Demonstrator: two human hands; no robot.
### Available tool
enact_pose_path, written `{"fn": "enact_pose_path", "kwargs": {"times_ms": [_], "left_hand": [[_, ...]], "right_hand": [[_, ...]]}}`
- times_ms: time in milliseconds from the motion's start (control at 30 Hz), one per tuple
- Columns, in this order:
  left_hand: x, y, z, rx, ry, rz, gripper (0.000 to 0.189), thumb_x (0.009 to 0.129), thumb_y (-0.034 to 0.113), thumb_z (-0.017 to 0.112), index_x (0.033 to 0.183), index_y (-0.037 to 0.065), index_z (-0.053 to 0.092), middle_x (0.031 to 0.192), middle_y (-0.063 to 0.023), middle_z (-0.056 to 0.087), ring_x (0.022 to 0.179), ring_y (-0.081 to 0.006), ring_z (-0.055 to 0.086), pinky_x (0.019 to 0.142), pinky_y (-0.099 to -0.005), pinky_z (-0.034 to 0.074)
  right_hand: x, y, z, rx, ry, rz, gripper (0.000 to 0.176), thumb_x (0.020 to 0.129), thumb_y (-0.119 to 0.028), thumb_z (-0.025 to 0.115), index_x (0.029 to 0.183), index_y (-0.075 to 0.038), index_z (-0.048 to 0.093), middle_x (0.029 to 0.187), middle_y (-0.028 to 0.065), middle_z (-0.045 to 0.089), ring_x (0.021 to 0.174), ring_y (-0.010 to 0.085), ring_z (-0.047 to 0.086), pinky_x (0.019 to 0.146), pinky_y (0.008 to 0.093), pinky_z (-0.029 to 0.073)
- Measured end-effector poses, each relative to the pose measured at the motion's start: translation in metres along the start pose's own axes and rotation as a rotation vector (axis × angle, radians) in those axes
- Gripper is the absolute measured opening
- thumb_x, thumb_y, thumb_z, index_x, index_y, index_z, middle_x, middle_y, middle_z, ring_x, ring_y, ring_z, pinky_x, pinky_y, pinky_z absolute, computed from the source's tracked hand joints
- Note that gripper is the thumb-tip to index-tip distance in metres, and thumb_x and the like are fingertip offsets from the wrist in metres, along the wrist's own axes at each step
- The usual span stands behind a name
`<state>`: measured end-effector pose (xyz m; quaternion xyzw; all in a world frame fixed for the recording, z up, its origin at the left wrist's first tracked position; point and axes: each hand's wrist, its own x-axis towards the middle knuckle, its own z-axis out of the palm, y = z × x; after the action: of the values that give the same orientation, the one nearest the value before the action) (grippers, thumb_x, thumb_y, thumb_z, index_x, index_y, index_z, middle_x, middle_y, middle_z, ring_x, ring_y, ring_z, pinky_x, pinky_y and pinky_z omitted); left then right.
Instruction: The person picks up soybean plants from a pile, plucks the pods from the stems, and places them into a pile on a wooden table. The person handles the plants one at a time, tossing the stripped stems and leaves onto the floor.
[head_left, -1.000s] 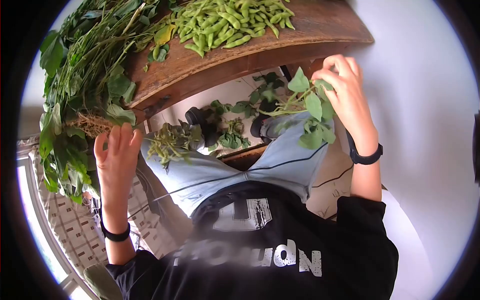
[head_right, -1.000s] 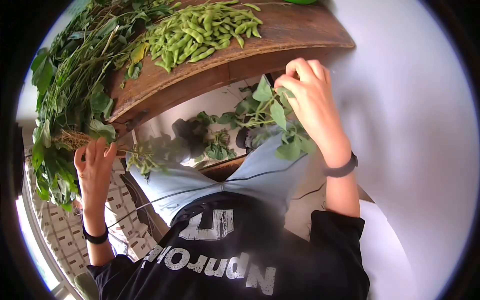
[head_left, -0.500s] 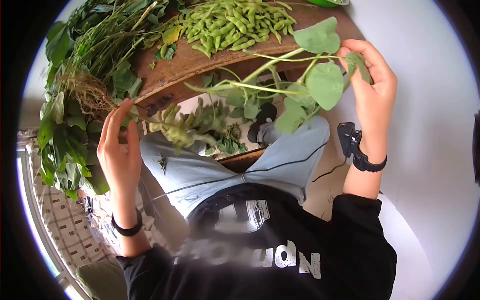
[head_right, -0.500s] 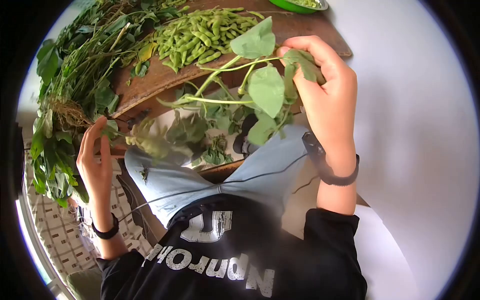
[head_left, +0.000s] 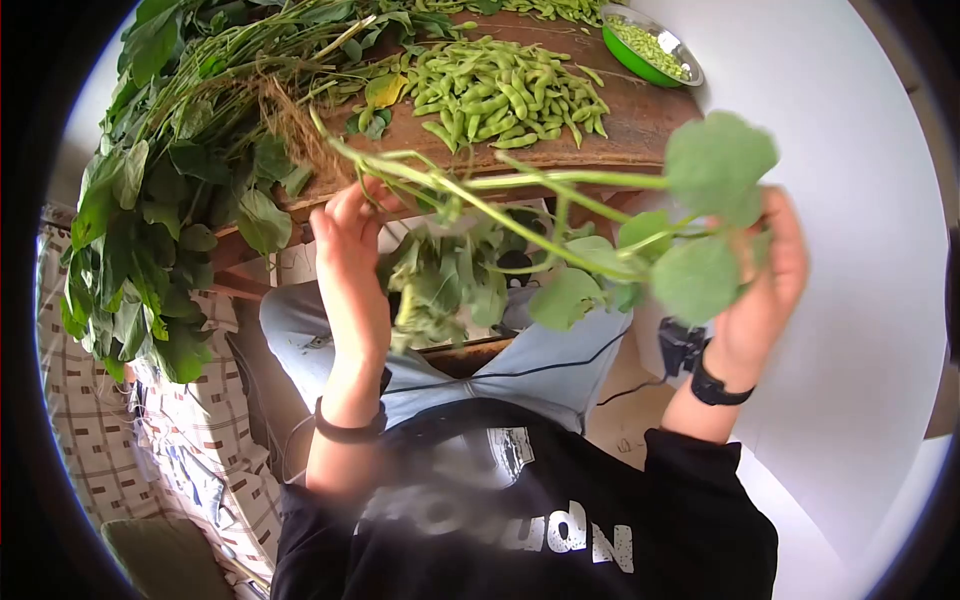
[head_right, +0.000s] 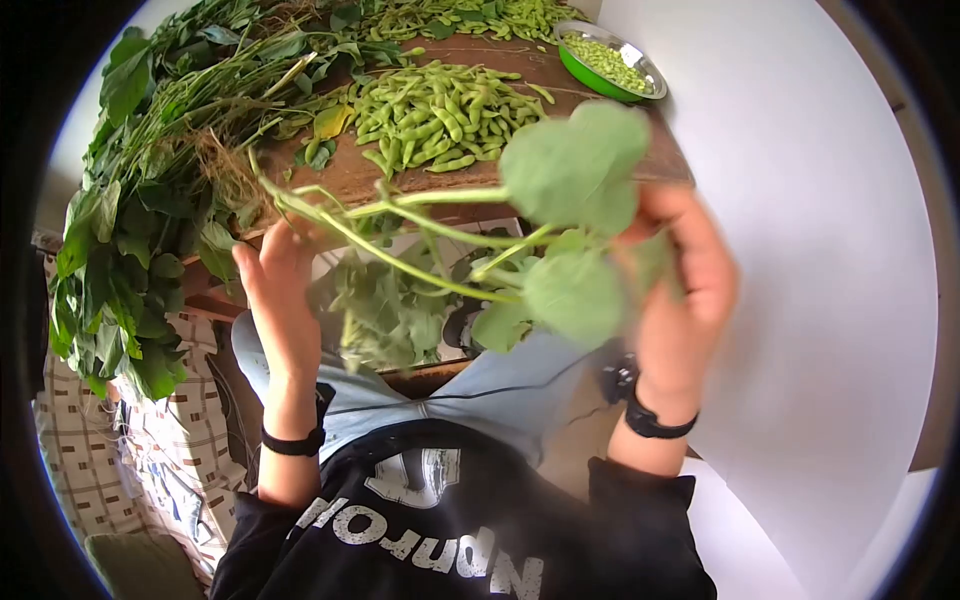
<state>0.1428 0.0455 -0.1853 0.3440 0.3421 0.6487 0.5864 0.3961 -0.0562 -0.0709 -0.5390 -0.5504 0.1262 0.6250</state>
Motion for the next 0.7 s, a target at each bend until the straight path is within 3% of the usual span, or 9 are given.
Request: {"fn": "enact_pose_path", "kwargs": {"times_ms": [133, 200, 267, 333, 367, 467, 600, 667, 700], "left_hand": [[0.016, 0.017, 0.024, -0.001, 0.073, 0.007, 0.051, 0.103, 0.044, 0.040, 0.110, -0.003, 0.058, 0.102, -0.0077, 0.060, 0.091, -0.0157, 0.056, 0.092, -0.0294, 0.042], [0.025, 0.017, 0.014, 0.109, 0.009, 0.089, 0.042, 0.103, 0.041, 0.042, 0.100, 0.002, 0.058, 0.095, -0.0058, 0.059, 0.089, -0.0154, 0.054, 0.086, -0.0310, 0.044], [0.021, 0.026, 0.015, -0.287, -0.176, 0.001, 0.028, 0.102, 0.032, 0.048, 0.097, 0.006, 0.056, 0.092, -0.0048, 0.056, 0.087, -0.0154, 0.051, 0.081, -0.0319, 0.043], [0.023, 0.022, 0.015, -0.256, -0.117, 0.123, 0.028, 0.102, 0.032, 0.049, 0.099, 0.005, 0.056, 0.094, -0.0054, 0.057, 0.088, -0.0152, 0.051, 0.083, -0.0309, 0.042], [0.021, 0.022, 0.016, -0.172, -0.121, 0.174, 0.028, 0.101, 0.030, 0.050, 0.102, 0.003, 0.057, 0.096, -0.0062, 0.058, 0.089, -0.0152, 0.051, 0.087, -0.0305, 0.042], [0.018, 0.023, 0.016, -0.044, -0.016, 0.217, 0.030, 0.101, 0.030, 0.050, 0.104, 0.001, 0.057, 0.097, -0.0067, 0.058, 0.089, -0.0146, 0.050, 0.090, -0.0310, 0.043], [0.018, 0.033, 0.001, -0.085, -0.158, 0.244, 0.031, 0.102, 0.032, 0.048, 0.096, 0.002, 0.055, 0.104, -0.0115, 0.056, 0.099, -0.0201, 0.051, 0.100, -0.0366, 0.038], [0.016, 0.042, -0.003, -0.068, -0.063, 0.221, 0.031, 0.101, 0.034, 0.047, 0.092, 0.005, 0.053, 0.105, -0.0125, 0.053, 0.102, -0.0228, 0.050, 0.103, -0.0385, 0.035], [0.018, 0.048, -0.009, -0.132, -0.168, 0.209, 0.031, 0.102, 0.034, 0.047, 0.092, 0.005, 0.053, 0.103, -0.0118, 0.053, 0.101, -0.0228, 0.049, 0.104, -0.0385, 0.034]], "right_hand": [[-0.049, 0.030, 0.009, 0.194, -0.263, 0.200, 0.023, 0.081, 0.007, 0.057, 0.103, 0.003, 0.061, 0.090, 0.0035, 0.062, 0.079, 0.0115, 0.057, 0.071, 0.0267, 0.048], [-0.063, 0.045, 0.010, 0.107, -0.388, 0.122, 0.027, 0.076, 0.011, 0.055, 0.100, 0.001, 0.063, 0.088, 0.0053, 0.062, 0.077, 0.0133, 0.058, 0.069, 0.0256, 0.047], [-0.075, 0.054, 0.010, 0.030, -0.431, 0.105, 0.025, 0.073, 0.009, 0.061, 0.095, -0.002, 0.063, 0.085, 0.0063, 0.062, 0.073, 0.0174, 0.058, 0.068, 0.0276, 0.046], [-0.083, 0.064, 0.016, -0.154, -0.525, -0.239, 0.019, 0.072, 0.000, 0.070, 0.090, -0.004, 0.063, 0.084, 0.0052, 0.061, 0.070, 0.0217, 0.056, 0.067, 0.0320, 0.045], [-0.088, 0.061, 0.022, -0.221, -0.565, -0.260, 0.018, 0.071, -0.010, 0.072, 0.085, -0.006, 0.061, 0.081, 0.0044, 0.059, 0.070, 0.0229, 0.055, 0.066, 0.0352, 0.044], [-0.105, 0.062, 0.038, -0.248, -0.669, -0.351, 0.014, 0.071, -0.010, 0.069, 0.081, -0.008, 0.060, 0.080, 0.0038, 0.058, 0.073, 0.0209, 0.056, 0.066, 0.0341, 0.044], [-0.126, 0.066, 0.055, -0.244, -0.737, -0.291, 0.022, 0.070, -0.009, 0.067, 0.090, -0.007, 0.058, 0.079, 0.0032, 0.056, 0.073, 0.0201, 0.057, 0.068, 0.0312, 0.044], [-0.131, 0.078, 0.058, -0.257, -0.801, -0.221, 0.031, 0.071, -0.010, 0.067, 0.099, -0.006, 0.056, 0.081, 0.0041, 0.056, 0.076, 0.0213, 0.056, 0.072, 0.0312, 0.044], [-0.136, 0.085, 0.058, -0.414, -0.797, -0.135, 0.034, 0.072, -0.010, 0.068, 0.103, -0.006, 0.056, 0.084, 0.0047, 0.057, 0.080, 0.0223, 0.056, 0.075, 0.0322, 0.044]]}}
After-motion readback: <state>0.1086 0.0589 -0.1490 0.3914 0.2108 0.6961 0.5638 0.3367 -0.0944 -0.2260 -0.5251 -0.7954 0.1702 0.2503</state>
